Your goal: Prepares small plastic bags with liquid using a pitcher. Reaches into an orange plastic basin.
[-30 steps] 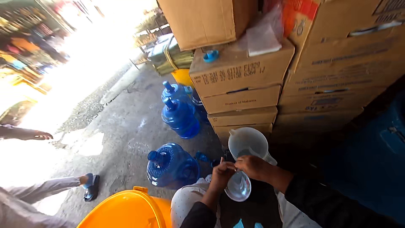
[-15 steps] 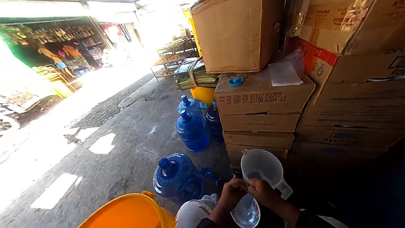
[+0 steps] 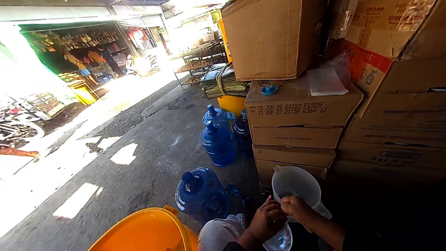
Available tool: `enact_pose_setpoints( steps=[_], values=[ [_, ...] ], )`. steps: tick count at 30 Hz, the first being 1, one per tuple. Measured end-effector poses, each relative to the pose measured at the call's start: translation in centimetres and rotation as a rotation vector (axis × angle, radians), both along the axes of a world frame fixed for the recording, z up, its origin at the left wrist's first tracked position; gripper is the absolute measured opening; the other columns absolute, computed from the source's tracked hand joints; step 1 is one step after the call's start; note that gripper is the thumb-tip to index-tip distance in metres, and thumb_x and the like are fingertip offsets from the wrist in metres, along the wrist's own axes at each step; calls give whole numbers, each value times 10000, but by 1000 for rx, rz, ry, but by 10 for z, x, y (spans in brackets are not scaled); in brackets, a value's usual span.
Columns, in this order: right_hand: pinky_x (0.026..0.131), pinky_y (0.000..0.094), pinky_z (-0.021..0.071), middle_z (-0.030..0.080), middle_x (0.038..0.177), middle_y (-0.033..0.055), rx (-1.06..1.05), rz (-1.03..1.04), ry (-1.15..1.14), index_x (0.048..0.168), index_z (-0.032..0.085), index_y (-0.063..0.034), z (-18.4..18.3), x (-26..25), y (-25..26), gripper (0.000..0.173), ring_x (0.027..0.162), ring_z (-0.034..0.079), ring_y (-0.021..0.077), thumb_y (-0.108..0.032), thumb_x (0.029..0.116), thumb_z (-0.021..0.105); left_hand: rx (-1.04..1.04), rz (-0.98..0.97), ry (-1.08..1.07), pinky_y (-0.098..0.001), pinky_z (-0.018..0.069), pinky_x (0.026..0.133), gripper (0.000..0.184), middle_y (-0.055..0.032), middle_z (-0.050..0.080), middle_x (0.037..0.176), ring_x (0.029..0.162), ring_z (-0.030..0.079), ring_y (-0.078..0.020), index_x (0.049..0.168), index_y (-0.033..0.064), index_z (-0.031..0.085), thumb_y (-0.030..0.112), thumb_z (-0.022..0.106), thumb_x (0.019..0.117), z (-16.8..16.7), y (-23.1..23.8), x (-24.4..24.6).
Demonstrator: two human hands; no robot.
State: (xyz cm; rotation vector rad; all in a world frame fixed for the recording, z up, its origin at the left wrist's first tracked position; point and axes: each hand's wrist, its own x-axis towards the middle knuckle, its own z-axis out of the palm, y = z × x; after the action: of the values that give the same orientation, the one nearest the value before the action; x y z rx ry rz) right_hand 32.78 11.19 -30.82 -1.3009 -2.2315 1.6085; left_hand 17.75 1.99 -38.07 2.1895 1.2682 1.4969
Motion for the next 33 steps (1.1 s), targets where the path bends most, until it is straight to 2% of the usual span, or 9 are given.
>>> enact_pose_setpoints(
  steps=[9, 13, 16, 19, 20, 22, 25, 29, 33],
  values=[
    [405, 204, 213, 362, 511, -49, -345, -421, 275, 651, 500, -124, 20, -8, -25, 305, 406, 261, 43, 23, 917, 532, 49, 88, -16, -353, 508, 1056, 34, -150, 758, 951, 1061, 714, -273, 845, -28, 744, -27, 710, 842, -6, -3, 7],
    [394, 179, 228, 366, 506, -62, -318, -345, 272, 681, 512, -116, 19, -5, -22, 315, 398, 278, 22, -7, 975, 495, 40, 110, -12, -363, 527, 1030, 44, -167, 754, 954, 1073, 707, -303, 837, -36, 745, -38, 701, 840, -5, -6, 4],
    [569, 296, 398, 547, 709, 35, 65, 77, -28, 962, 674, -19, 28, 5, 0, 199, 580, 464, 110, -172, 1047, 579, 40, 121, 3, -371, 533, 1015, 41, -175, 753, 947, 1062, 709, -318, 838, -38, 747, -41, 707, 839, -1, -5, 5],
    [758, 477, 536, 655, 997, 198, 221, 370, -267, 1349, 583, 6, 52, -3, 4, 455, 810, 635, 298, -338, 1052, 601, 67, 126, 15, -385, 544, 999, 68, -201, 752, 964, 1051, 714, -343, 887, -71, 750, -45, 705, 844, 3, -5, 7],
    [859, 514, 535, 660, 1095, 239, 258, 454, -341, 1400, 544, 24, 59, -8, 0, 493, 924, 660, 350, -326, 1056, 595, 87, 122, 15, -396, 548, 989, 80, -217, 748, 963, 1041, 715, -359, 893, -89, 745, -47, 703, 840, 3, -5, 8],
    [1015, 537, 489, 663, 1185, 274, 408, 598, -451, 1318, 584, 82, 66, -17, -7, 411, 1123, 654, 402, -251, 1081, 547, 113, 122, 31, -400, 546, 992, 82, -219, 749, 952, 1027, 719, -363, 890, -92, 743, -39, 703, 842, 1, -4, 9],
    [1019, 512, 497, 683, 1164, 271, 640, 786, -568, 1156, 655, 88, 71, -22, -14, 290, 1175, 650, 414, -132, 1095, 475, 135, 108, 92, -397, 524, 1028, 72, -198, 755, 936, 1031, 722, -349, 868, -67, 747, -25, 690, 859, -2, -1, 7],
    [1030, 528, 484, 620, 1316, 265, 612, 886, -866, 1313, 583, 66, 81, -29, -25, 317, 1283, 579, 419, 27, 1046, 418, 164, 85, 120, -391, 520, 1032, 72, -186, 754, 931, 1028, 721, -339, 855, -51, 750, -37, 679, 860, -2, -1, 7],
    [984, 513, 512, 615, 1325, 252, 662, 777, -876, 1317, 580, 57, 68, -24, -30, 314, 1317, 552, 411, -32, 1055, 433, 169, 87, 113, -392, 520, 1034, 78, -182, 756, 930, 1034, 720, -337, 854, -50, 749, -38, 673, 870, -1, 0, 7]
  ],
)
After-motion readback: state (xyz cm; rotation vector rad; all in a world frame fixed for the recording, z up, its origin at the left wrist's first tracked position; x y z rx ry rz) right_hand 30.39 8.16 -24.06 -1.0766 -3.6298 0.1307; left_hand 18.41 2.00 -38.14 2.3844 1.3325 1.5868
